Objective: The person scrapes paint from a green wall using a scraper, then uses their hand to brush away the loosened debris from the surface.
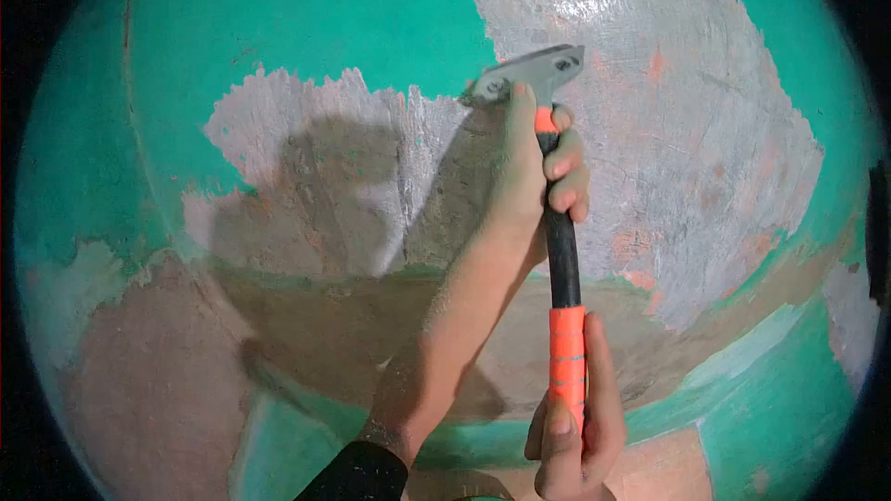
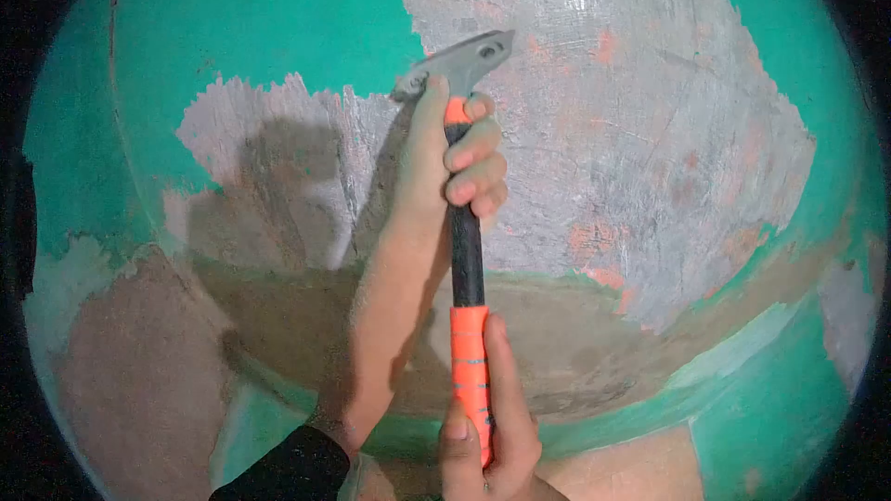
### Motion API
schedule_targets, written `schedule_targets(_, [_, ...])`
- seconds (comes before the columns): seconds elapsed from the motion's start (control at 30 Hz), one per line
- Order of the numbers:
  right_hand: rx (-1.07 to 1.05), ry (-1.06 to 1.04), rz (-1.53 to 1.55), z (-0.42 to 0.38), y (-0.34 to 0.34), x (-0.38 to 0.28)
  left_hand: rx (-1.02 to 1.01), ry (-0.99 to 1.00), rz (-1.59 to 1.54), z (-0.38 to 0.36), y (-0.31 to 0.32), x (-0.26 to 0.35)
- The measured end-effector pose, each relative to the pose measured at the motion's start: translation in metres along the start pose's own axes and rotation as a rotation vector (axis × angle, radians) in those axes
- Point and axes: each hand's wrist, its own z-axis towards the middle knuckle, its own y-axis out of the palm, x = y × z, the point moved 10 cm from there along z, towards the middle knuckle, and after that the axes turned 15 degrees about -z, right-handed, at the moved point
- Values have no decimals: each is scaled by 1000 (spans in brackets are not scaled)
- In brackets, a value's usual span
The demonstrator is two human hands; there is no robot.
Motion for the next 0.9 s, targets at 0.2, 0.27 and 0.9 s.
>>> schedule_targets(0.2, [-1, 18, -4, -1, 4, 12, -13, 8, 50, -4, -4, 4])
schedule_targets(0.27, [0, -60, -29, 3, 3, 3, -3, 55, 37, 4, 1, 14])
schedule_targets(0.9, [8, 21, -115, -2, 1, -9, 60, -2, -51, -9, -1, 3])
